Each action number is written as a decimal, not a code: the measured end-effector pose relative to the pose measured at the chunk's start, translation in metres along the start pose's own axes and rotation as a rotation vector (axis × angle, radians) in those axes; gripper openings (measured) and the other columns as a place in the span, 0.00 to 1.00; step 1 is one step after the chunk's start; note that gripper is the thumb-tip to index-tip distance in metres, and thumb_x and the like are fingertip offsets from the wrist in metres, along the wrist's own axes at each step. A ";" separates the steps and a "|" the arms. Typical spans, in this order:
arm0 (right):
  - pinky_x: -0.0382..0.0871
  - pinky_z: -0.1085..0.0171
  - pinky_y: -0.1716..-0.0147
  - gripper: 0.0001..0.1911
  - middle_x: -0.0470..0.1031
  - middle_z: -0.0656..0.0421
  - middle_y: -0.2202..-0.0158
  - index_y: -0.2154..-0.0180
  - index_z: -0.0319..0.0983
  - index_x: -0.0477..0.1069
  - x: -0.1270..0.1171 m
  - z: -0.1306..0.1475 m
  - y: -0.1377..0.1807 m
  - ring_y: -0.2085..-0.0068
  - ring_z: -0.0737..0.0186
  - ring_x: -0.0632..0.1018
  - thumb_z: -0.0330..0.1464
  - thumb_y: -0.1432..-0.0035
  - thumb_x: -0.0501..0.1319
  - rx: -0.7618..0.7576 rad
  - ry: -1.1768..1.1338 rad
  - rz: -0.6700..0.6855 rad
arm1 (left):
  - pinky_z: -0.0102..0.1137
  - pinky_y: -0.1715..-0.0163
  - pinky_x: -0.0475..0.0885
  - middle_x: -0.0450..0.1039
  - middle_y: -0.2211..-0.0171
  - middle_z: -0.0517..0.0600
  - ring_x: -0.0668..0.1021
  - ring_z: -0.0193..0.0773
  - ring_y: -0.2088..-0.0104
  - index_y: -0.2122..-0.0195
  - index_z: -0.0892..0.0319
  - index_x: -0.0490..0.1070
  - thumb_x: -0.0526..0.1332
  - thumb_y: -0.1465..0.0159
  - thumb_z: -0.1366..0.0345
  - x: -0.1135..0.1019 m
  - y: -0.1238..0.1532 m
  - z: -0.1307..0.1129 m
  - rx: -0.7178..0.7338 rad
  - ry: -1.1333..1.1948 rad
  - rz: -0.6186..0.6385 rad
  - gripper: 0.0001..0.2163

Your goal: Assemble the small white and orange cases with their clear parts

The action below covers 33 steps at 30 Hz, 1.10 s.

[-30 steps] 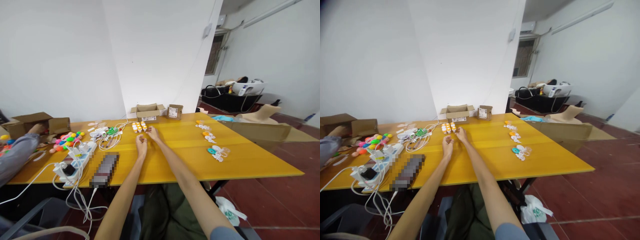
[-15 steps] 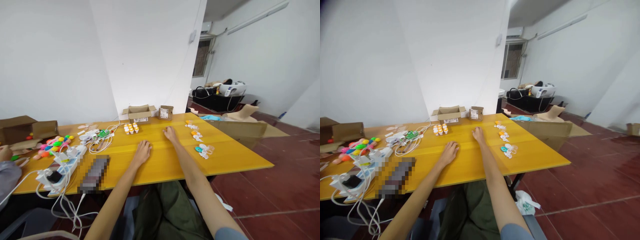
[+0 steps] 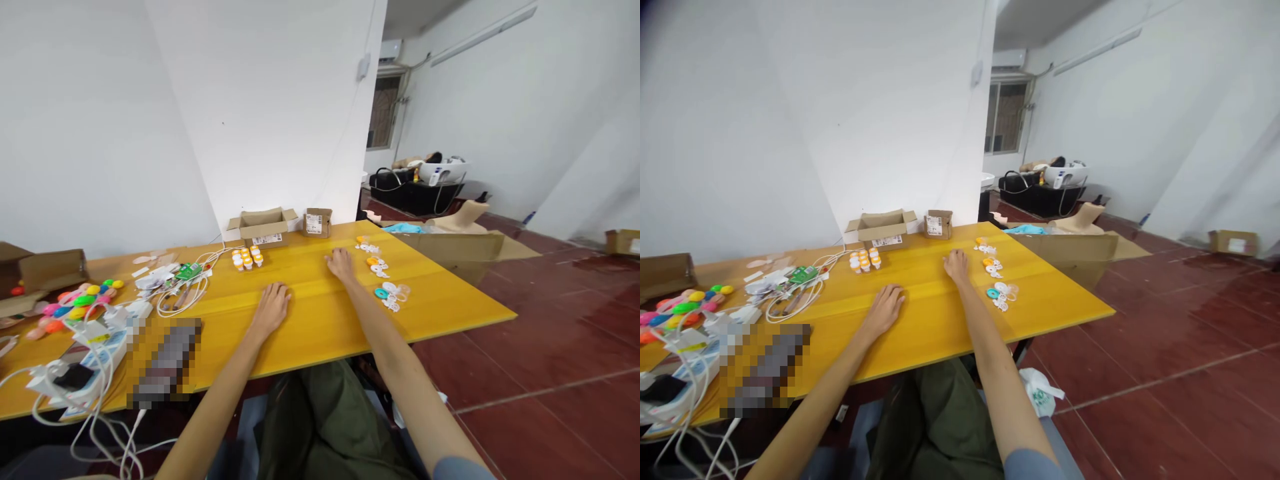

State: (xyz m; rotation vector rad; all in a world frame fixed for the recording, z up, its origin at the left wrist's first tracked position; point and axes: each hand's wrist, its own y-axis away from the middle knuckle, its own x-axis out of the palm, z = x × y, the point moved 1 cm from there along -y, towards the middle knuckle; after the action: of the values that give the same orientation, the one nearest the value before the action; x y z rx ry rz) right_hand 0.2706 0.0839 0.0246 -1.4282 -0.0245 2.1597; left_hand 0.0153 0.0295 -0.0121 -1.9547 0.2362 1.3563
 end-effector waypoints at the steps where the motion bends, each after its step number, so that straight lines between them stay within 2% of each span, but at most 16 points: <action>1: 0.65 0.56 0.46 0.15 0.74 0.43 0.47 0.49 0.34 0.74 -0.001 0.002 0.002 0.46 0.49 0.74 0.30 0.36 0.57 0.017 -0.001 -0.035 | 0.43 0.43 0.69 0.71 0.48 0.55 0.73 0.45 0.45 0.48 0.53 0.69 0.50 0.27 0.63 0.000 0.000 0.000 0.000 0.002 0.003 0.12; 7: 0.59 0.43 0.44 0.18 0.69 0.40 0.43 0.47 0.35 0.71 -0.017 -0.010 -0.002 0.41 0.40 0.67 0.30 0.38 0.54 0.130 -0.076 -0.299 | 0.43 0.43 0.68 0.71 0.47 0.55 0.72 0.45 0.44 0.48 0.53 0.69 0.50 0.27 0.63 -0.001 -0.001 0.000 -0.013 0.005 0.022 0.12; 11: 0.58 0.39 0.43 0.19 0.68 0.40 0.42 0.47 0.36 0.70 -0.022 -0.031 -0.007 0.39 0.37 0.64 0.30 0.39 0.53 0.291 -0.133 -0.410 | 0.43 0.43 0.68 0.72 0.48 0.55 0.73 0.46 0.45 0.50 0.53 0.70 0.51 0.28 0.63 -0.001 -0.003 0.000 -0.012 0.025 0.016 0.11; 15: 0.58 0.37 0.43 0.21 0.66 0.38 0.40 0.45 0.37 0.68 -0.015 -0.043 -0.006 0.39 0.36 0.63 0.30 0.39 0.53 0.459 -0.227 -0.494 | 0.43 0.44 0.69 0.72 0.49 0.55 0.73 0.46 0.46 0.51 0.53 0.71 0.52 0.28 0.63 -0.002 -0.003 0.001 -0.011 0.054 -0.003 0.10; 19: 0.59 0.38 0.44 0.25 0.62 0.37 0.36 0.40 0.37 0.64 -0.013 -0.046 -0.006 0.38 0.36 0.62 0.31 0.39 0.54 0.509 -0.333 -0.450 | 0.43 0.44 0.69 0.72 0.50 0.55 0.74 0.46 0.46 0.51 0.53 0.71 0.52 0.28 0.62 -0.003 -0.003 0.001 -0.019 0.069 -0.010 0.11; 23: 0.61 0.40 0.46 0.29 0.61 0.36 0.35 0.35 0.38 0.59 -0.019 -0.050 -0.007 0.39 0.35 0.65 0.32 0.37 0.54 0.518 -0.344 -0.220 | 0.43 0.44 0.70 0.72 0.50 0.54 0.74 0.46 0.46 0.50 0.53 0.71 0.52 0.28 0.62 -0.005 -0.004 0.000 -0.019 0.072 -0.001 0.11; 25: 0.61 0.40 0.47 0.29 0.62 0.36 0.37 0.35 0.40 0.61 -0.021 -0.053 -0.007 0.39 0.35 0.66 0.35 0.37 0.56 0.508 -0.322 -0.172 | 0.43 0.44 0.69 0.72 0.50 0.55 0.73 0.46 0.46 0.50 0.54 0.70 0.51 0.28 0.62 -0.006 -0.004 0.000 -0.014 0.066 0.011 0.11; 29: 0.58 0.36 0.47 0.23 0.68 0.38 0.42 0.42 0.41 0.70 -0.019 -0.056 -0.007 0.40 0.32 0.65 0.36 0.38 0.58 0.478 -0.296 -0.277 | 0.43 0.44 0.69 0.72 0.49 0.55 0.73 0.46 0.45 0.50 0.54 0.70 0.51 0.28 0.63 -0.006 -0.005 -0.001 -0.022 0.055 0.022 0.11; 33: 0.57 0.35 0.47 0.21 0.70 0.39 0.45 0.45 0.40 0.72 -0.014 -0.057 -0.006 0.41 0.32 0.66 0.34 0.39 0.58 0.449 -0.290 -0.312 | 0.43 0.44 0.70 0.72 0.49 0.55 0.73 0.46 0.45 0.51 0.53 0.71 0.52 0.28 0.62 -0.006 -0.005 -0.002 -0.025 0.065 0.010 0.10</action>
State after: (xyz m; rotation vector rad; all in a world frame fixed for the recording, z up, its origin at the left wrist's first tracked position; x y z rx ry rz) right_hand 0.3258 0.0676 0.0133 -0.7964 0.1168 1.9365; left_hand 0.0166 0.0309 -0.0039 -2.0233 0.2614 1.3088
